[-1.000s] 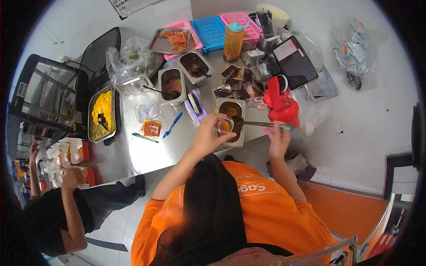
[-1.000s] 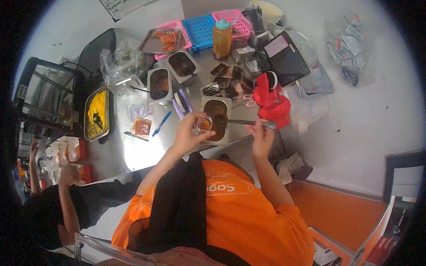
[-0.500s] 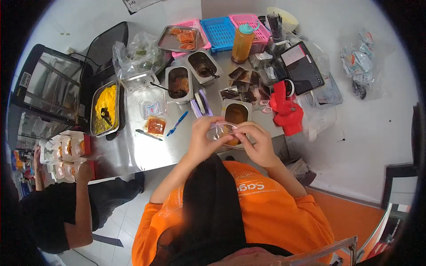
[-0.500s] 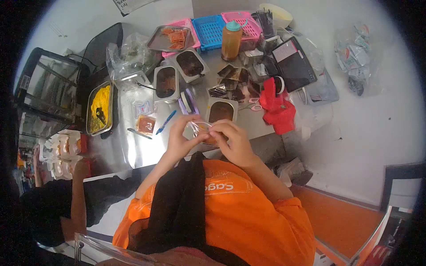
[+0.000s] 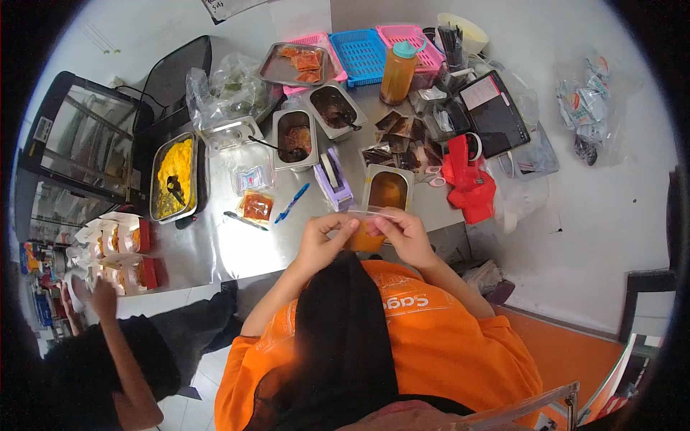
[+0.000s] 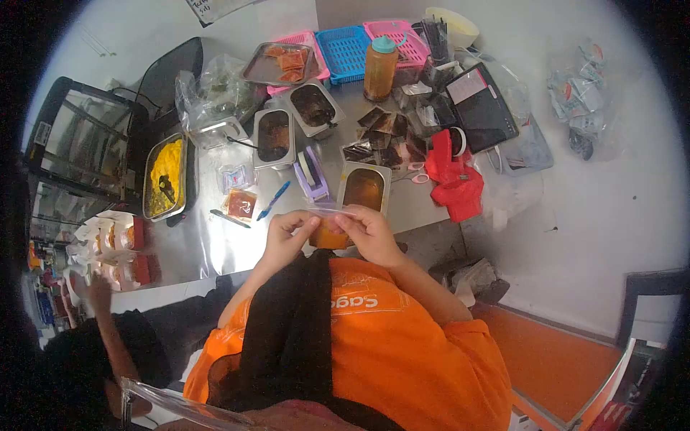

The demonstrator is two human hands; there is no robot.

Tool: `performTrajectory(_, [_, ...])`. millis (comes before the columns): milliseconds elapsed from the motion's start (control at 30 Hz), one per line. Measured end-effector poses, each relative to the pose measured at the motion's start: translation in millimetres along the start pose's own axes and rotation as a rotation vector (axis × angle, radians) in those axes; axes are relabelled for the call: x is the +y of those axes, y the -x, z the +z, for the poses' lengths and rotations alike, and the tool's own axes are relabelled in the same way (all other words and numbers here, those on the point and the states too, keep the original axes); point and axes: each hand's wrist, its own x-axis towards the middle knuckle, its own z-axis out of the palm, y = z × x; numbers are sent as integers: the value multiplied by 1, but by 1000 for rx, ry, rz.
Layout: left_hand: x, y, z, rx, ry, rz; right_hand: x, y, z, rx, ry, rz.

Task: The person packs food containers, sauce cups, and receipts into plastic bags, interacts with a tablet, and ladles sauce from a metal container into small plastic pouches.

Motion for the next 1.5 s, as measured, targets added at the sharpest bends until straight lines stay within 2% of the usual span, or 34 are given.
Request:
performTrajectory(67, [3, 3, -4, -1, 58, 22, -4, 1, 4, -46, -84, 46])
performTrajectory(267, [4, 12, -21, -82, -42, 180, 3, 1, 10, -167, 31, 2])
performTrajectory(367, [-7, 13, -32, -74, -208, 395, 4, -6, 26, -85, 245, -108])
performTrajectory(467, [-9, 15, -37, -102, -316, 457, -2, -16, 39, -96, 320, -142])
performTrajectory(667, [-6, 24, -60, -125, -495, 446, 3, -30, 55, -214, 369, -84])
performTrajectory(767, [-14, 31, -69, -42, -461, 480, 10, -35, 57, -292, 508, 168])
performTrajectory(867, [-38, 43, -82, -42, -390, 373, 20, -42, 63, -377, 761, 149])
performTrajectory(967, [-67, 62, -99, 242, -36, -190, 23, -40, 59, -320, 764, 184])
performTrajectory(1067, [-133, 67, -132, 352, -209, -426, 28, -33, 49, -290, 761, 203])
performTrajectory(1167, [-137, 51, -132, 550, -1022, -341, 28, -28, 47, -291, 751, 230])
performTrajectory(1267, [-158, 10, -140, 535, -979, 60, 33, -22, 47, -274, 751, 142])
performTrajectory(1333, [-158, -26, -136, 590, -1175, 102, 28, -19, 48, -288, 771, 108])
performTrajectory(1433, [-167, -74, -145, 587, -1105, 54, 38, -14, 42, -297, 822, -32])
performTrajectory(1500, [-171, -93, -151, 480, -1140, -161, 42, -6, 39, -281, 822, -101])
